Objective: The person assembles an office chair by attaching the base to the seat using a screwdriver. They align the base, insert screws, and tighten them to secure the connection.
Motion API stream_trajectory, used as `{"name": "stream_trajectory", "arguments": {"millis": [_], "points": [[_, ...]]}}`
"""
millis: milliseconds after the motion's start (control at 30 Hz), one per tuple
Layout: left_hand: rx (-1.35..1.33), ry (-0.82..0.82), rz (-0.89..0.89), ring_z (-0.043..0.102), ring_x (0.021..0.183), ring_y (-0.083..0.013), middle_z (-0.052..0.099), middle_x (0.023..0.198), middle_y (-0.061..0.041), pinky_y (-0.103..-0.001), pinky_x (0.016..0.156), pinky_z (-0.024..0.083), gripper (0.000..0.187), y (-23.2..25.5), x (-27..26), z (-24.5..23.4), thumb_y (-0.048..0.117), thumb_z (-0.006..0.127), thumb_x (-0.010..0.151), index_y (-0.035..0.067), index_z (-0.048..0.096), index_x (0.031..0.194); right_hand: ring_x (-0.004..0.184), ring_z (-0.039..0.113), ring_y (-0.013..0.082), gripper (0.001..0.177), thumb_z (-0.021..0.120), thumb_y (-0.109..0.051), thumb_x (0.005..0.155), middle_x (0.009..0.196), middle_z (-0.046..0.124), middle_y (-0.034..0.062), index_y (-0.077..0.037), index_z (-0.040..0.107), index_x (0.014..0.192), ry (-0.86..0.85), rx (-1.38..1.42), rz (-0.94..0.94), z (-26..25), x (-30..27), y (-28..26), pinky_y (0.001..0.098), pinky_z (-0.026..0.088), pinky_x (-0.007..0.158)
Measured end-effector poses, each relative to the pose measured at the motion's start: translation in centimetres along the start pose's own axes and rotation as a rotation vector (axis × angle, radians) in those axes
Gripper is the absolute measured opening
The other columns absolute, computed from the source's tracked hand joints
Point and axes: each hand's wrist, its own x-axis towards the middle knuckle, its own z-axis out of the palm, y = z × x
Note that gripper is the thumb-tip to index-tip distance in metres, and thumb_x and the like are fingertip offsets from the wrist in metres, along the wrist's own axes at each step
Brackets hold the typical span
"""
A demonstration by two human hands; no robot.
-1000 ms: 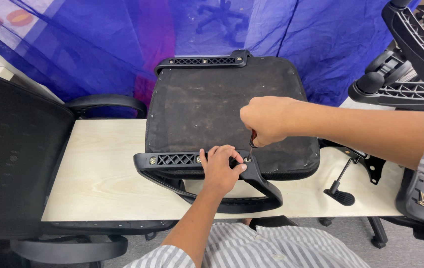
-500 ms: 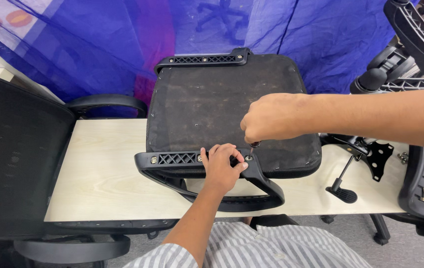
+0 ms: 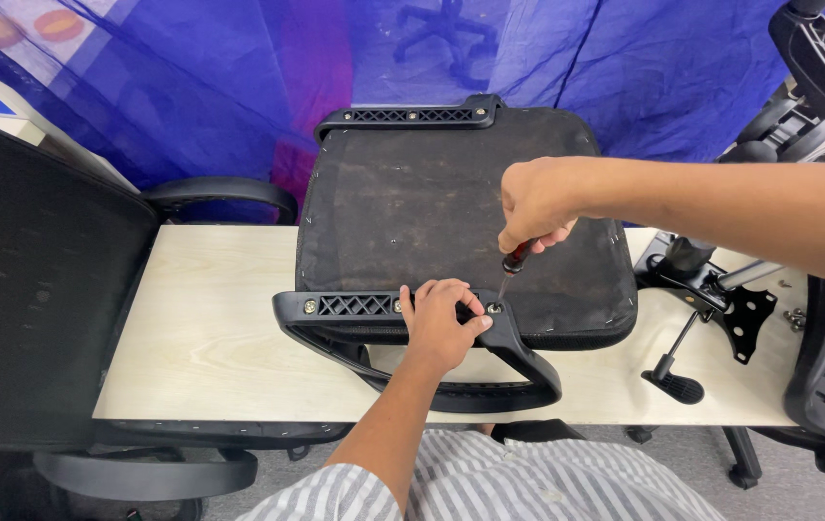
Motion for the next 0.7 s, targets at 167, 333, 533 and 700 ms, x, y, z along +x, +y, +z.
{"name": "stream_trajectory", "arguments": {"millis": [167,333,533,700], "points": [[0.004,-0.009,-0.010,0.040,0.141,-0.0246,0.063,0.132,0.001,-0.058,0.125,-0.003,0.014,0.2,-0.1,-0.2,0.023,0.084,0.077,0.017,0.073,0.083,0.055,0.052,0.0147,0.031,0.064,-0.028,0.089,0.075,0.077,0.0180,0.001,0.073,0.083,-0.140,0.190,0.206,-0.2,1.3,1.2,0.0288,0.038,0.051],[0.004,-0.015,-0.014,0.039,0.141,-0.0249,0.062,0.133,0.002,-0.058,0.125,-0.003,0.014,0.5,-0.1,-0.4,0.023,0.084,0.077,0.017,0.073,0.082,0.054,0.054,0.0147,0.031,0.065,-0.027,0.089,0.076,0.077,0.0141,0.000,0.074,0.079,-0.077,-0.007,0.143,0.2,1.0,0.8,0.0322,0.034,0.049],[0.013,-0.017,-0.007,0.038,0.142,-0.0247,0.062,0.134,0.001,-0.057,0.124,-0.003,0.014,0.4,-0.2,-0.4,0.024,0.083,0.078,0.017,0.073,0.082,0.075,0.073,0.0204,0.025,0.070,-0.029,0.085,0.082,0.081,0.0083,-0.006,0.080,0.083,0.053,-0.403,-0.221,0.7,-1.8,-0.3,0.0375,0.055,0.070],[0.012,-0.008,0.006,0.039,0.142,-0.0247,0.062,0.134,0.001,-0.058,0.124,-0.003,0.014,0.1,-0.2,-0.2,0.024,0.083,0.078,0.017,0.072,0.083,0.086,0.073,0.0281,0.021,0.075,-0.019,0.079,0.091,0.076,0.0084,-0.013,0.079,0.099,0.120,-0.497,-0.460,0.9,-3.6,-0.8,0.0424,0.058,0.076]]}}
